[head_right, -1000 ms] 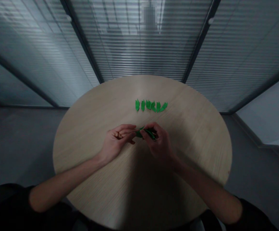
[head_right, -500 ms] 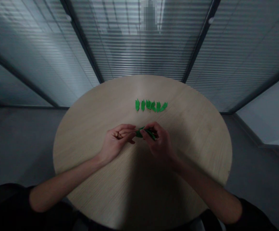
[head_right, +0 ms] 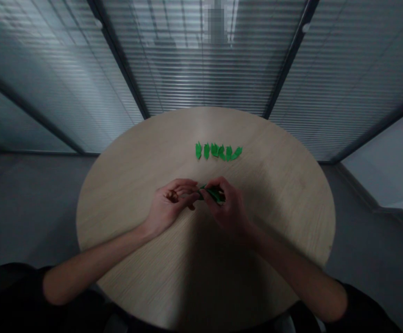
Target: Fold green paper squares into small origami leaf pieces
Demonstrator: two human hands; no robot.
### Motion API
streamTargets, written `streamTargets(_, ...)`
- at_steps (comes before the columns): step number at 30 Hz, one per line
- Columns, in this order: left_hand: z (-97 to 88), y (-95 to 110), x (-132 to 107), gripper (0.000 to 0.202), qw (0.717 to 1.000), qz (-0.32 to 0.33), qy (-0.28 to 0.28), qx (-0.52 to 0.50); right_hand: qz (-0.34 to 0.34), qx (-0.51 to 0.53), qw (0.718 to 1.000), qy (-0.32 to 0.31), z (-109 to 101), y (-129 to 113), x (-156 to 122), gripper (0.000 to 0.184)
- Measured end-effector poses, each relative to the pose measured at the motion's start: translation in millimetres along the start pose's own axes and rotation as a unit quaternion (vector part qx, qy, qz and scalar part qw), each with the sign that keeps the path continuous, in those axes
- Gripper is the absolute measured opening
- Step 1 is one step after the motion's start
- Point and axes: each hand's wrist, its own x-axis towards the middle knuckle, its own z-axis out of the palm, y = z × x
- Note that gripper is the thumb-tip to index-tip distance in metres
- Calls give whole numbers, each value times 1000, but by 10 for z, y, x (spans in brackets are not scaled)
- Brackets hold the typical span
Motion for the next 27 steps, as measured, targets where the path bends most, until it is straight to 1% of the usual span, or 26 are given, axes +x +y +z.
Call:
streamTargets(4, -10, -15, 7, 26, 1000, 3, -1, 4, -7, -13, 1000, -11, -10, 1, -16, 21)
streamTargets(10, -24, -38, 7, 26, 1000, 12, 3, 18, -15, -3, 999, -28, -24, 0, -18, 15)
streamTargets(14, -16, -45, -8, 25, 999, 11, 1, 46, -6, 5, 1000, -26, -7, -27, -20, 14)
streamTargets(17, -7, -53, -10, 27, 999, 12, -7, 49, -9, 6, 1000, -25, 2, -39, -21, 14)
streamTargets(22, -7, -57, 5, 25, 999, 12, -6, 38, -5, 9, 1000, -24, -3, -23, -21, 16)
streamTargets(27, -26, -62, 3, 21, 998, 16, -7, 55, 4, 35, 998, -46, -8, -12, -25, 18)
